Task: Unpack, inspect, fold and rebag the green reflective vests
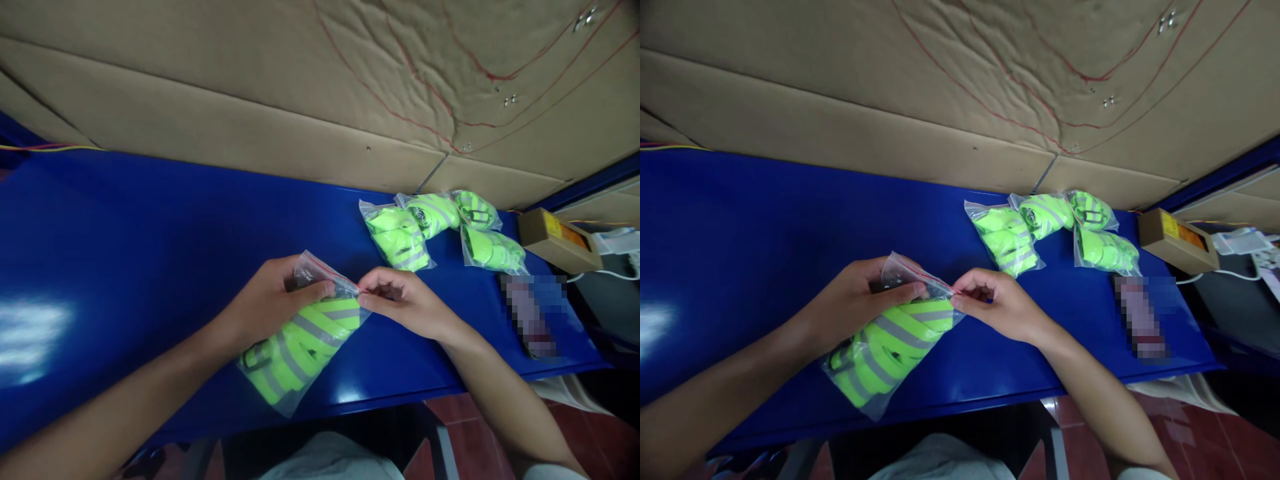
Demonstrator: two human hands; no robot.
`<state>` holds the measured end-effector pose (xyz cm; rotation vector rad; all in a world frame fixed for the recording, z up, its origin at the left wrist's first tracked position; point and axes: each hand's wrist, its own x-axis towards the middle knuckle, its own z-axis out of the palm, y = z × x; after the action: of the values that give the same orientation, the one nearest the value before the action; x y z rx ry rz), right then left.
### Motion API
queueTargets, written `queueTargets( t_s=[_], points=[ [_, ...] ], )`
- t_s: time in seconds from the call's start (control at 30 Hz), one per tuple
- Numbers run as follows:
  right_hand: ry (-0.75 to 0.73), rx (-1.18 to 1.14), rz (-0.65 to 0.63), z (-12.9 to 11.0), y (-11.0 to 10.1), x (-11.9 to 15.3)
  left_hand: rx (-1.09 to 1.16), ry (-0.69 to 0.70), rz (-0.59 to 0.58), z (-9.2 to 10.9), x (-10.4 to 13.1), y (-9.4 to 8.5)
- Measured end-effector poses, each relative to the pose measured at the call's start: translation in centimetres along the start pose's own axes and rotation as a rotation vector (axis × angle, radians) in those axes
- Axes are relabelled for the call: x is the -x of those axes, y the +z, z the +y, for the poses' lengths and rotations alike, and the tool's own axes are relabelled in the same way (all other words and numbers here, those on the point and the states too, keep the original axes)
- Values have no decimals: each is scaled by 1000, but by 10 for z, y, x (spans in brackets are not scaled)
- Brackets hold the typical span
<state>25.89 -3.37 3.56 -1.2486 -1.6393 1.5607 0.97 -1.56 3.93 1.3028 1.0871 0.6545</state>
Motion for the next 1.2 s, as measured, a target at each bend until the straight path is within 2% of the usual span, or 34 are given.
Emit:
queueTargets(
  t_s=[0.33,0.57,0.7,1.2],
  points=[
    [64,-20,1,-3,-11,-2,28,73,191,3,0,-6],
    [82,-46,73,0,-9,-7,-10,89,180,3,0,-7],
    [77,-40,66,0,-8,-8,4,101,192,3,-1,-6],
    [-108,1,131,1,4,-7,26,106,157,2,1,-1]
  ],
)
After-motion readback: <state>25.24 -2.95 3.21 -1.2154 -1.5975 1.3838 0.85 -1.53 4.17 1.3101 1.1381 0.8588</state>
